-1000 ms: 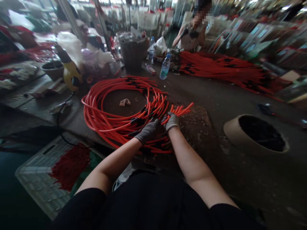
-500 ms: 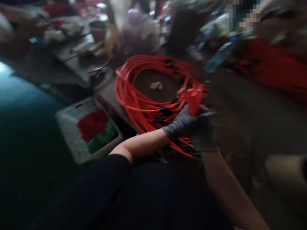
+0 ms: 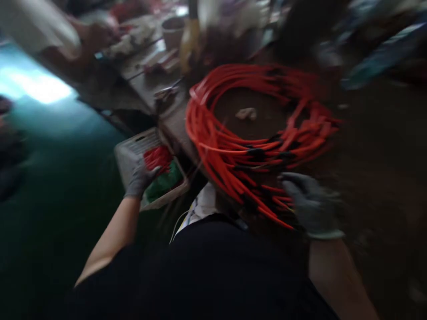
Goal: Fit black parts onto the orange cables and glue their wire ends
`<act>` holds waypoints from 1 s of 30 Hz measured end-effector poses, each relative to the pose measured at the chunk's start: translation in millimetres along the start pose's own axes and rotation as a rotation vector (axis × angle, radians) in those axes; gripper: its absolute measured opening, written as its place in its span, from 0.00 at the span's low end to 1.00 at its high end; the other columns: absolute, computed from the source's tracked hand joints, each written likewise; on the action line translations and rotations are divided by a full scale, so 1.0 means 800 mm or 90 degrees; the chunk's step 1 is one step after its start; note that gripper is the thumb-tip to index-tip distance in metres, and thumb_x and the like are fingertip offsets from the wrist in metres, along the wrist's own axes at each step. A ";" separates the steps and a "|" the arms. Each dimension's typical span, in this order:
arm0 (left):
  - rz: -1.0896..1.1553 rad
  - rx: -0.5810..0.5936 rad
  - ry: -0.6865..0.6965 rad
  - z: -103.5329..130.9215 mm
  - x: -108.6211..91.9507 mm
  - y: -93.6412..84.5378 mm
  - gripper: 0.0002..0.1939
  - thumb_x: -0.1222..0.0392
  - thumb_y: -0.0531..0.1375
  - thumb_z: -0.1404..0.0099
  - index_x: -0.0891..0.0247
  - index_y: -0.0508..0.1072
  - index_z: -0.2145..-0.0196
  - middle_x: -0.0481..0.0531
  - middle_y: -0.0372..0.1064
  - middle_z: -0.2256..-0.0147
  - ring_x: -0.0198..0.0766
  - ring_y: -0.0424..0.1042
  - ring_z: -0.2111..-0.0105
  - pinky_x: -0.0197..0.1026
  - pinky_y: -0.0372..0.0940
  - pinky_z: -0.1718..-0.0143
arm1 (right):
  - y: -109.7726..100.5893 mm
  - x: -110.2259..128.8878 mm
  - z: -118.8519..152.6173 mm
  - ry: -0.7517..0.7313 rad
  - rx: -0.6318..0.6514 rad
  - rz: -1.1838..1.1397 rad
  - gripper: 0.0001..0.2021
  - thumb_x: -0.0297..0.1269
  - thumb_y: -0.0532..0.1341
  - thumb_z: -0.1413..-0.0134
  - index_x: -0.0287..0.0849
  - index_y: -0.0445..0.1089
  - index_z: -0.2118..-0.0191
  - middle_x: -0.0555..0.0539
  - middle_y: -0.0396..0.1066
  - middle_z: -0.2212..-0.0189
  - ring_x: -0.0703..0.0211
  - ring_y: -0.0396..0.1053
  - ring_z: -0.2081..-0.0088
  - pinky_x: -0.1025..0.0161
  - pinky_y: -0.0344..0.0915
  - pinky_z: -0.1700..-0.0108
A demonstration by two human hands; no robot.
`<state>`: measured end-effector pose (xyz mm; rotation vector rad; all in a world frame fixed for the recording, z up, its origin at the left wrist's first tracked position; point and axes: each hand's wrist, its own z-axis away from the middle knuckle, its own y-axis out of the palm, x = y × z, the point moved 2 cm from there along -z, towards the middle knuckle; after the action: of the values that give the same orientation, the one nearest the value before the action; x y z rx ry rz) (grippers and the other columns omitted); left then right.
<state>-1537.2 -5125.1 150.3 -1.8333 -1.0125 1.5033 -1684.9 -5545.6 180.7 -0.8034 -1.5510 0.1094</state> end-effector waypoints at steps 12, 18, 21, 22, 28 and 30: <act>-0.236 0.396 0.611 0.025 -0.374 0.197 0.22 0.66 0.47 0.28 0.75 0.69 0.42 0.70 0.75 0.57 0.53 0.78 0.58 0.50 0.71 0.58 | 0.001 -0.047 -0.019 0.146 0.032 0.129 0.06 0.34 0.63 0.42 0.48 0.77 0.60 0.47 0.78 0.65 0.52 0.74 0.63 0.56 0.68 0.54; 0.060 0.381 0.443 0.002 -0.302 0.184 0.12 0.62 0.58 0.34 0.66 0.76 0.54 0.57 0.77 0.62 0.43 0.75 0.62 0.43 0.69 0.57 | -0.026 -0.073 -0.033 0.140 -0.117 -0.054 0.09 0.39 0.62 0.42 0.42 0.78 0.61 0.46 0.79 0.64 0.54 0.74 0.60 0.55 0.70 0.52; 0.130 0.412 0.391 -0.002 -0.278 0.168 0.11 0.59 0.56 0.33 0.66 0.76 0.63 0.52 0.75 0.69 0.37 0.73 0.69 0.38 0.68 0.64 | -0.037 -0.083 -0.021 0.088 -0.109 -0.057 0.17 0.44 0.56 0.37 0.40 0.77 0.55 0.43 0.79 0.59 0.52 0.75 0.57 0.52 0.72 0.51; 0.134 0.411 0.398 -0.003 -0.278 0.160 0.13 0.58 0.54 0.32 0.66 0.76 0.63 0.51 0.75 0.70 0.35 0.72 0.70 0.36 0.68 0.65 | -0.037 -0.084 -0.014 0.054 -0.074 -0.029 0.18 0.44 0.55 0.36 0.41 0.77 0.53 0.42 0.79 0.57 0.51 0.76 0.55 0.52 0.72 0.49; 0.273 0.248 0.487 0.005 -0.319 0.095 0.15 0.54 0.53 0.32 0.66 0.75 0.67 0.48 0.72 0.73 0.32 0.68 0.73 0.33 0.66 0.68 | -0.011 -0.094 0.040 -0.081 0.147 0.294 0.19 0.36 0.62 0.41 0.40 0.76 0.45 0.37 0.72 0.43 0.42 0.67 0.38 0.43 0.62 0.35; 0.250 0.305 0.527 0.029 -0.334 0.102 0.14 0.56 0.54 0.31 0.65 0.76 0.64 0.49 0.74 0.71 0.33 0.70 0.72 0.33 0.67 0.67 | -0.008 -0.097 0.048 -0.074 0.127 0.319 0.20 0.34 0.61 0.39 0.37 0.74 0.43 0.35 0.71 0.42 0.42 0.67 0.38 0.43 0.62 0.34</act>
<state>-1566.7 -5392.8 227.9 -2.0411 0.0950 0.8809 -1727.3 -5577.2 112.5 -1.0224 -1.3898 0.6771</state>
